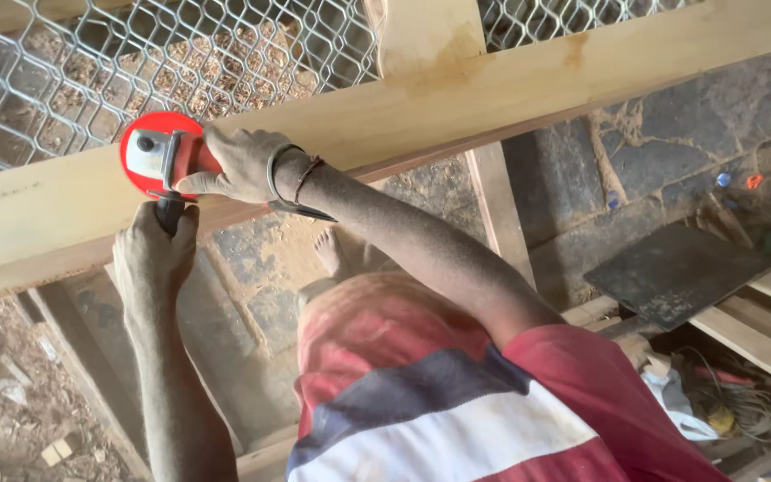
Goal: The person uses an electric sander to smooth the surface of a wooden frame with wire mesh inserts. They move the sander along the edges and flat surfaces, then lift and reposition the frame to access different areas.
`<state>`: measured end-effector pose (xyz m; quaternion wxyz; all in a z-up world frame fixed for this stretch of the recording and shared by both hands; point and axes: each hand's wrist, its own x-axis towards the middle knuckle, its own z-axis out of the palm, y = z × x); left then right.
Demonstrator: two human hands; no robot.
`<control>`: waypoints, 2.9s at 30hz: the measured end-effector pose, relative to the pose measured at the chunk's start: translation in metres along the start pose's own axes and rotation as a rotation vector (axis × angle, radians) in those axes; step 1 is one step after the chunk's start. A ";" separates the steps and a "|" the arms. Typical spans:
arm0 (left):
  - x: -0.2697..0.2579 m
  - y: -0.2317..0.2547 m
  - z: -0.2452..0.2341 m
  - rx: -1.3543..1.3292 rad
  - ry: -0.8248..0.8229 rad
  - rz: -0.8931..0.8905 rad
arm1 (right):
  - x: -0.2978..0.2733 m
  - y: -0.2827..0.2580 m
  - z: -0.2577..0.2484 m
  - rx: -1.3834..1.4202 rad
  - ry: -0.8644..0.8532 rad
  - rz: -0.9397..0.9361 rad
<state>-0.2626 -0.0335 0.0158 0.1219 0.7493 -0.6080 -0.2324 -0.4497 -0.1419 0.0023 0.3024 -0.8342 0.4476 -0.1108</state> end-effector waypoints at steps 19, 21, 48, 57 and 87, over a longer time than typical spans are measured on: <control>0.034 0.213 0.129 0.010 -0.338 0.262 | -0.179 0.172 -0.144 0.022 0.005 0.349; 0.029 0.228 0.139 -0.040 -0.281 0.331 | -0.193 0.189 -0.151 0.065 0.003 0.351; 0.039 0.475 0.295 -0.121 -0.468 0.533 | -0.378 0.385 -0.260 0.060 0.099 0.592; 0.061 0.626 0.406 -0.027 -0.363 0.778 | -0.459 0.458 -0.314 -0.001 0.378 0.613; -0.034 0.162 0.115 0.241 -0.176 -0.047 | -0.156 0.127 -0.070 0.024 -0.204 0.139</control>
